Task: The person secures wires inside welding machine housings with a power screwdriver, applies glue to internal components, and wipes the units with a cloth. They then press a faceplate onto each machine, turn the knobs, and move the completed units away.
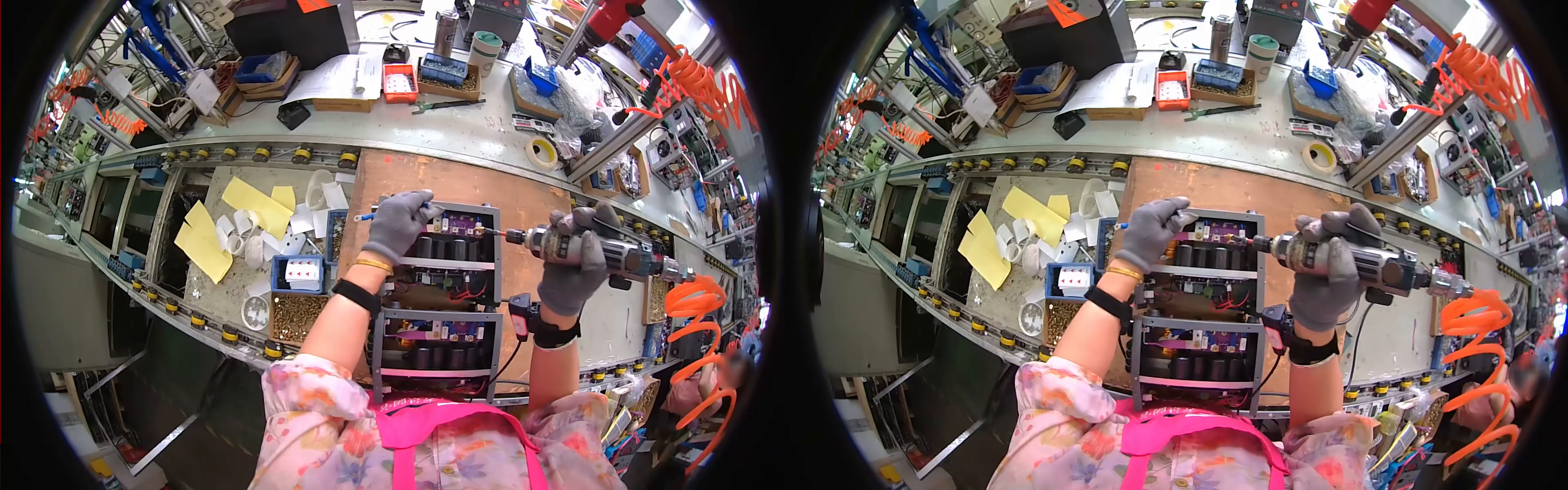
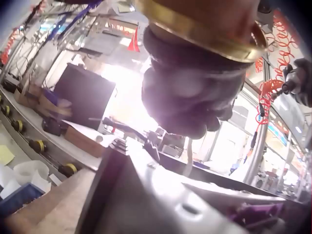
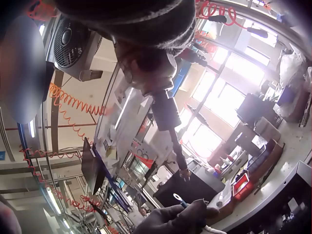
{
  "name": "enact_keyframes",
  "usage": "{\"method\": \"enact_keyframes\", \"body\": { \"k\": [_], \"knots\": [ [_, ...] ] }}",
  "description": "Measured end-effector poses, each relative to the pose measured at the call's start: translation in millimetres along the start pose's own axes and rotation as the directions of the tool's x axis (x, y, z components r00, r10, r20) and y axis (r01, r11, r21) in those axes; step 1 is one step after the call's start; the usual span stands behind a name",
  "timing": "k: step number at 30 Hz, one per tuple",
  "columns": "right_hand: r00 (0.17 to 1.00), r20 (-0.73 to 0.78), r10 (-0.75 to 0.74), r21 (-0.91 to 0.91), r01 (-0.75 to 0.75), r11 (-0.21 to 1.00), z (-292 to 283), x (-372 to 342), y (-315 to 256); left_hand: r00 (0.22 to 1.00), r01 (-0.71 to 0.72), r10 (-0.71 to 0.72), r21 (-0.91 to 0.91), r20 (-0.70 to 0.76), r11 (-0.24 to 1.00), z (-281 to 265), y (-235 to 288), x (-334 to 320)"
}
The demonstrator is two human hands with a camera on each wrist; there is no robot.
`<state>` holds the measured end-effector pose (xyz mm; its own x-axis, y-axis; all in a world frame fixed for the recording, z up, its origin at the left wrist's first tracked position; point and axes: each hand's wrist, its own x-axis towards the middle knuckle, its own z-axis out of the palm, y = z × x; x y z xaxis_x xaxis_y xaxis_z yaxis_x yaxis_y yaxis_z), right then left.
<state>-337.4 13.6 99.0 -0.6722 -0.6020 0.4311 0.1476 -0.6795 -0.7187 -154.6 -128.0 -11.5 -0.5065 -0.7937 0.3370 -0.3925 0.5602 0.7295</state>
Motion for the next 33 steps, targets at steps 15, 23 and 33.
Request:
{"method": "enact_keyframes", "body": {
  "k": [15,23,33],
  "knots": [
    [0.985,0.171,0.000,-0.058,0.010,0.998,-22.7,1.7,54.3,0.684,-0.011,-0.429,0.596,0.590,0.803,27.2,40.7,21.5],
    [0.974,0.225,0.024,-0.037,-0.016,0.999,-30.6,-5.8,72.2,0.647,-0.023,-0.411,0.556,0.642,0.831,24.0,44.3,24.4],
    [0.963,0.204,0.173,-0.124,-0.150,0.981,-29.8,-12.8,79.3,0.888,0.028,-0.185,0.353,0.421,0.935,23.5,33.9,11.9]
  ]
}}
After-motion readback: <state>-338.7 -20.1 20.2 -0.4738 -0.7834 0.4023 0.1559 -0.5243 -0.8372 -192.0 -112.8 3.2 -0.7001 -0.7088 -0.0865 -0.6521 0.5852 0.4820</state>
